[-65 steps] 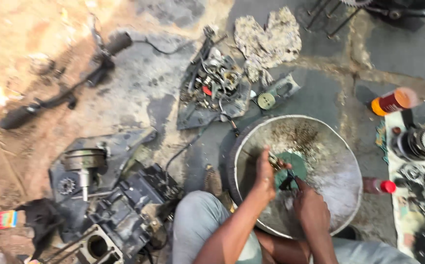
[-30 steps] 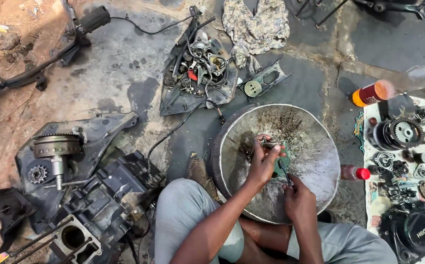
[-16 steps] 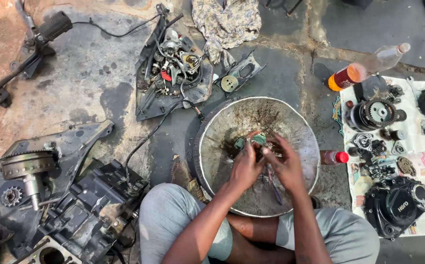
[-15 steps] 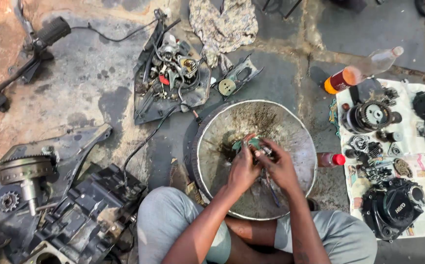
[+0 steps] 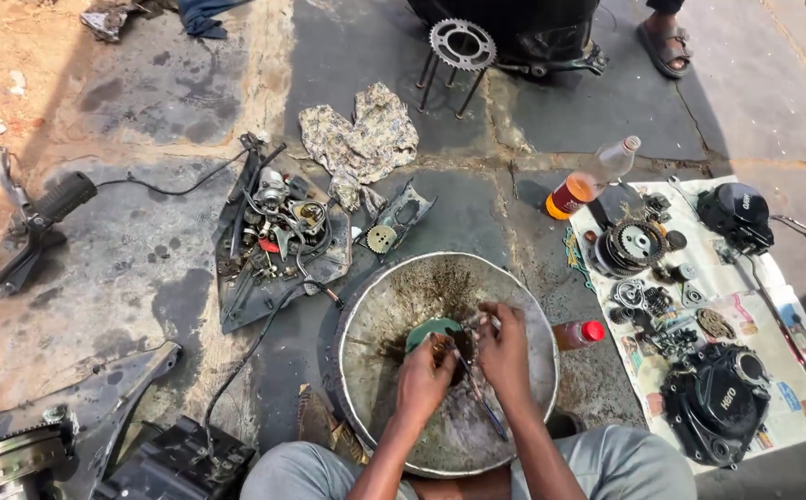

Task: Cleaning and inspecting internal motorcycle engine components.

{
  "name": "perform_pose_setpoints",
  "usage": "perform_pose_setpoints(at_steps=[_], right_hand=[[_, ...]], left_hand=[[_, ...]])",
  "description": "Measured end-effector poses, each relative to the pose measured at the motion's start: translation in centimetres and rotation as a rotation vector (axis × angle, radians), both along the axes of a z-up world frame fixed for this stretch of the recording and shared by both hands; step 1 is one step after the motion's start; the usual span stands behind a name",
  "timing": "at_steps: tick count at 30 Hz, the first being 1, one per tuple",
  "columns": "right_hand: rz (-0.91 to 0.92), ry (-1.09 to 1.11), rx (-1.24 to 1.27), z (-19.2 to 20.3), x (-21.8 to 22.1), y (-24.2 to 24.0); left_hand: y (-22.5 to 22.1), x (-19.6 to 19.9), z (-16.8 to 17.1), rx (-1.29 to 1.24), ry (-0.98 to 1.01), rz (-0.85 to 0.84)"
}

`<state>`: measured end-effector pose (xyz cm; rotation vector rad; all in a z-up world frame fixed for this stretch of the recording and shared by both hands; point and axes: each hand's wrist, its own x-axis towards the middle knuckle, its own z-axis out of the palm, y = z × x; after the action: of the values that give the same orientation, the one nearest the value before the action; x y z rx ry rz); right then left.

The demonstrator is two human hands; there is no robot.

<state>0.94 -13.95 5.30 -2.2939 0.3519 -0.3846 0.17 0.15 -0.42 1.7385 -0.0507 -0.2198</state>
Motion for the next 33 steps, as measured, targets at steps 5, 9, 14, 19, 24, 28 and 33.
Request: perform_pose_setpoints(at_steps=[5, 9, 14, 19, 24, 28, 33], right_hand=[[0.172, 0.188, -0.045, -0.4, -1.3, -0.9], [0.197, 0.255, -0.077, 2.4, -1.8, -0.4], [0.225, 0.307, -0.085, 1.4, -1.7, -2.4], [0.298, 0.291, -0.267, -2.6, 0.2, 0.0], [0.349, 0.182, -0.16, -0.7, -0.1, 3.4], [0.325, 0.151, -0.109, 2.2, -1.3, 3.6], [0.011, 0.237, 0.113, 6.9, -4.0, -1.1]], left_hand=[[0.1, -0.4, -0.3, 0.06, -0.074, 0.031], [0.4, 0.6, 2.4, 0.042, 0.075, -0.015], [0.0, 0.8, 0.0, 0.041, 0.003, 0.082], [1.3, 1.4, -1.1, -0.016, 0.045, 0.201], [1.1, 2.0, -1.0, -0.375, 0.19, 0.148], [0.7, 2.2, -1.3, -0.669, 0.669, 0.129], [-0.8, 1.5, -2.3, -0.797, 0.795, 0.097]])
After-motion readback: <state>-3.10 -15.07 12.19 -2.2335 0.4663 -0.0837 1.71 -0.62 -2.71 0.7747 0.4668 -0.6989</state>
